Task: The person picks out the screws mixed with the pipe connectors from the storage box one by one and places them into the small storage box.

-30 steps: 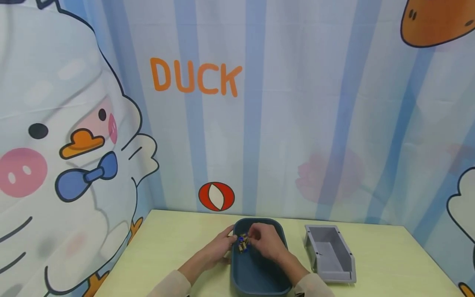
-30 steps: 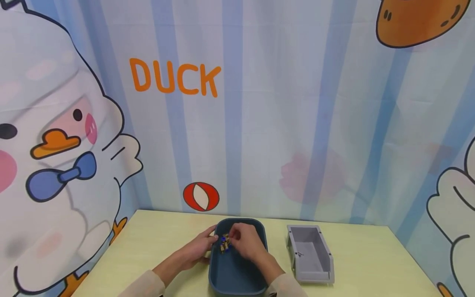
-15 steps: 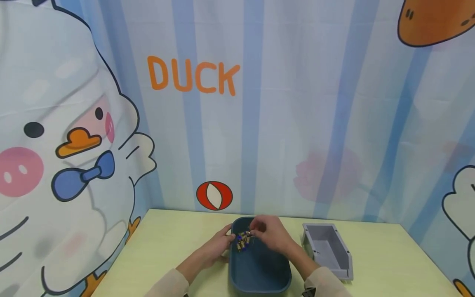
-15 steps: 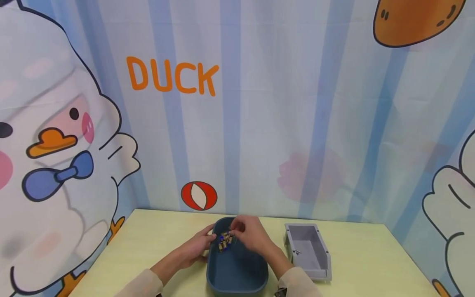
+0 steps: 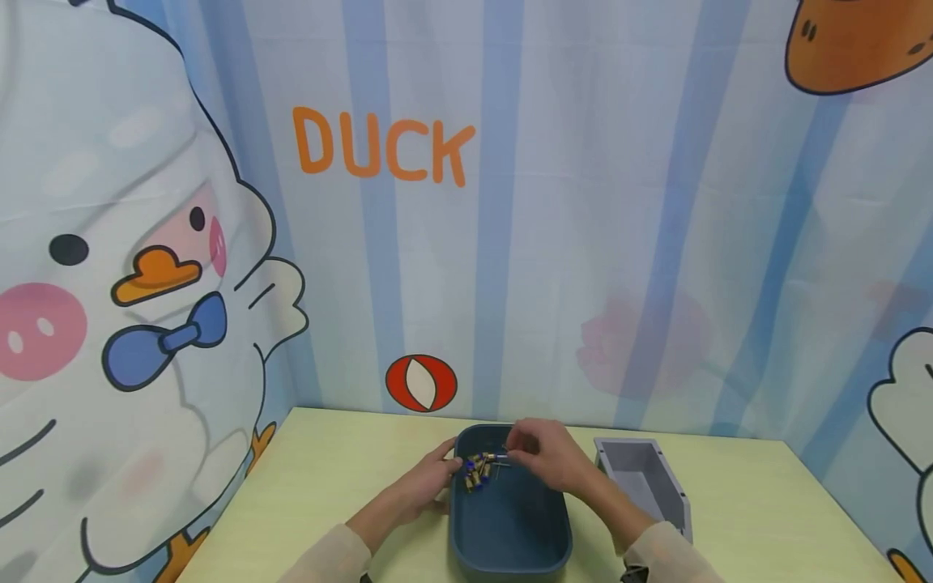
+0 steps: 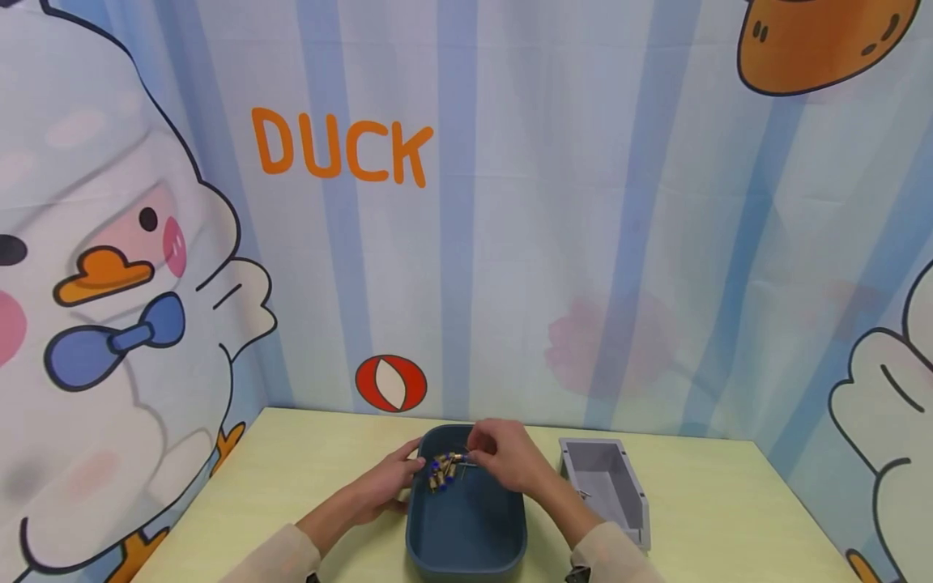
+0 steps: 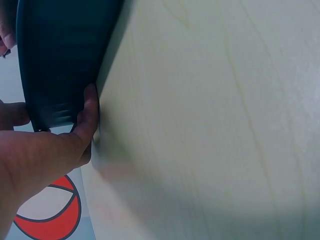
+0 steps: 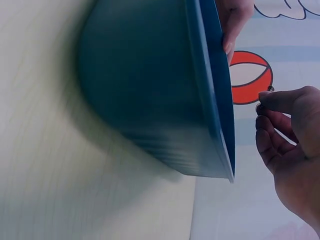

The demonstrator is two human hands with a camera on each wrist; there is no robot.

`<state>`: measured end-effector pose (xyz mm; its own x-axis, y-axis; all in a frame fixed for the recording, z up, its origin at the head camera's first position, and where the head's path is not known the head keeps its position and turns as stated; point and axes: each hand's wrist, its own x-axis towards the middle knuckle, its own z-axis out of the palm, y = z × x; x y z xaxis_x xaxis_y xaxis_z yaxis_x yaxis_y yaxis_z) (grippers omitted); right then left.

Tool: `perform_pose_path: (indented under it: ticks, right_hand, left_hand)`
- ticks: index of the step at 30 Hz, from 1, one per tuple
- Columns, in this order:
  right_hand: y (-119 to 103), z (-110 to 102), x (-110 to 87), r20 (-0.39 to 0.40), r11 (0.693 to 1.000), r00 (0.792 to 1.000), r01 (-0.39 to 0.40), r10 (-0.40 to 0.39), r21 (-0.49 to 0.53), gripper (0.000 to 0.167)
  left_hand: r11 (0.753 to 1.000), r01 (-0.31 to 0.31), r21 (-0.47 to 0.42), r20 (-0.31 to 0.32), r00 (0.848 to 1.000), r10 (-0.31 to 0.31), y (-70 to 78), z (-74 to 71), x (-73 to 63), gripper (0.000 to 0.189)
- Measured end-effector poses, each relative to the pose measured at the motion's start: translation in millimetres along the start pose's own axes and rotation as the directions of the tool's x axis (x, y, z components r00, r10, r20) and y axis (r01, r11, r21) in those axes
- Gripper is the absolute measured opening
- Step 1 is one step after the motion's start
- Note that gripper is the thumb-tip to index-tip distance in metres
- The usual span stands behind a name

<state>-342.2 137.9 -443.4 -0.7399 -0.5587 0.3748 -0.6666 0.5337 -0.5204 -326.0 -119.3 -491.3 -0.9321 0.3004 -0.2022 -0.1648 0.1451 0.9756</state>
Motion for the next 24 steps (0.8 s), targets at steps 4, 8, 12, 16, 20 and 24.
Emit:
perform_pose_path:
  ticks: [4, 8, 12, 16, 20, 24]
  right_hand:
    - [1, -6, -3.8, 0.021, 0.999, 0.999, 0.035, -0.035, -0.013, 0.009]
    - [5, -12, -8.5, 0.026, 0.998, 0.998, 0.049, -0.048, -0.035, 0.009]
    - [9, -18, -13.2, 0.019, 0.998, 0.999, 0.051, -0.05, -0.039, 0.011]
    - [11, -23, -17.4, 0.02, 0.999, 0.999, 0.03, -0.03, -0.03, 0.01]
    - [14, -27, -21.1, 0.007, 1.0, 1.0, 0.016, -0.016, -0.018, 0.009]
    - [15, -31, -23.9, -0.015, 1.0, 1.0, 0.009, -0.009, -0.009, 0.008]
  left_hand:
    - [1.0, 0.001, 0.002, -0.001, 1.0, -0.001, 0.4, 0.3, -0.1, 0.06]
    - [1.0, -0.002, 0.004, -0.004, 1.0, 0.002, -1.1, 0.6, 0.2, 0.06]
    - [1.0, -0.007, 0.006, -0.002, 1.0, 0.007, -2.1, 1.0, 0.4, 0.06]
    - [1.0, -0.013, -0.003, 0.003, 1.0, 0.013, -2.9, 1.4, 0.1, 0.06]
    - [1.0, -0.009, -0.013, 0.004, 1.0, 0.009, -2.5, 1.8, -0.4, 0.06]
    - [1.0, -0.005, -0.008, -0.002, 1.0, 0.005, -2.2, 2.2, -0.1, 0.06]
